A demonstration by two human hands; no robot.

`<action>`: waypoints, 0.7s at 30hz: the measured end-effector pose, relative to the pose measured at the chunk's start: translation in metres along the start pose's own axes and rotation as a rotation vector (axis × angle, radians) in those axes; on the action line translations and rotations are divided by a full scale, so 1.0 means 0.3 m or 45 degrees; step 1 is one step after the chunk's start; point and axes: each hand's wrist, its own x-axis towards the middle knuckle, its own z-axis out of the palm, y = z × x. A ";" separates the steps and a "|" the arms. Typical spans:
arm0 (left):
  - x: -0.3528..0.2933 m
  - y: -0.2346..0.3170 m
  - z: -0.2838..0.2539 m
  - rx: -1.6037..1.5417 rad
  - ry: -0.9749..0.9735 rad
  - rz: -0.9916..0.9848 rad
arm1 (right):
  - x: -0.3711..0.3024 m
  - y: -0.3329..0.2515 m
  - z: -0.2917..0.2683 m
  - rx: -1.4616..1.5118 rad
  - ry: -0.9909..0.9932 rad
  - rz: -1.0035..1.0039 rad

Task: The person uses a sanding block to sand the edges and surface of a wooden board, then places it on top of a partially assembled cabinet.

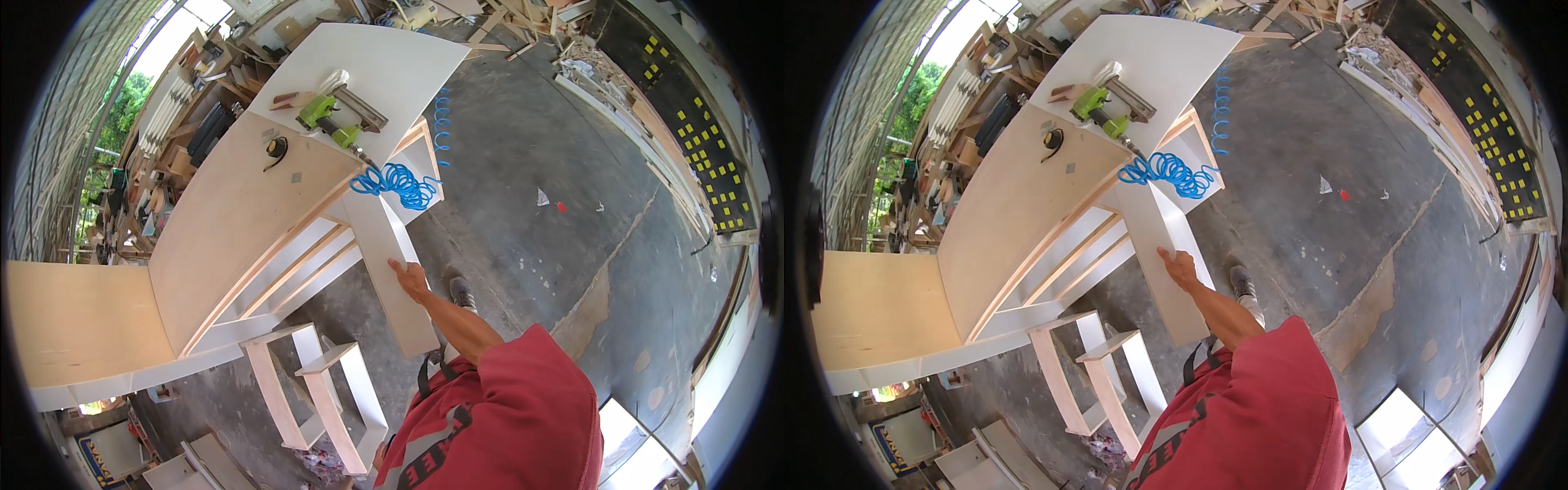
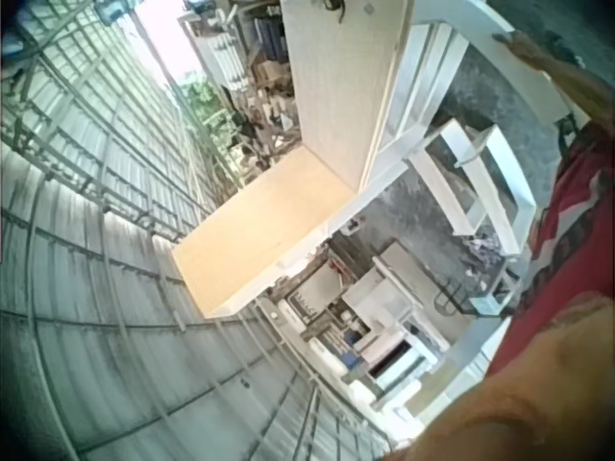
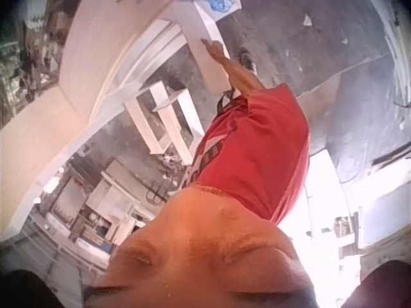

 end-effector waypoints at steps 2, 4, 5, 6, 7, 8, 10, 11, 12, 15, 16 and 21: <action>-0.014 0.033 0.017 -0.018 -0.008 -0.007 | 0.032 -0.021 -0.007 -0.004 -0.014 0.006; -0.036 0.081 0.055 -0.021 -0.020 -0.037 | 0.074 -0.045 -0.015 -0.003 -0.013 0.009; -0.033 0.104 0.072 -0.020 -0.020 -0.040 | 0.099 -0.064 -0.017 -0.022 -0.041 0.028; -0.037 0.122 0.094 -0.029 -0.025 -0.048 | 0.123 -0.081 -0.020 -0.040 -0.068 0.047; -0.054 0.133 0.119 -0.035 -0.028 -0.062 | 0.136 -0.094 -0.018 -0.058 -0.095 0.066; -0.064 0.141 0.144 -0.043 -0.039 -0.066 | 0.145 -0.102 -0.012 -0.108 -0.080 0.047; -0.075 0.157 0.164 -0.048 -0.047 -0.080 | 0.158 -0.116 0.005 -0.209 -0.051 0.009; -0.077 0.170 0.170 -0.050 -0.055 -0.082 | 0.182 -0.119 0.011 -0.278 -0.049 -0.024; -0.082 0.182 0.180 -0.047 -0.067 -0.081 | 0.214 -0.127 0.017 -0.348 -0.047 -0.058; -0.113 0.194 0.213 -0.061 -0.087 -0.108 | 0.296 -0.184 0.031 -0.383 -0.125 -0.072; -0.130 0.187 0.224 -0.070 -0.088 -0.123 | 0.319 -0.217 0.036 -0.370 -0.167 -0.063; -0.209 0.163 0.281 -0.126 -0.078 -0.188 | 0.430 -0.365 0.152 -0.426 -0.254 -0.159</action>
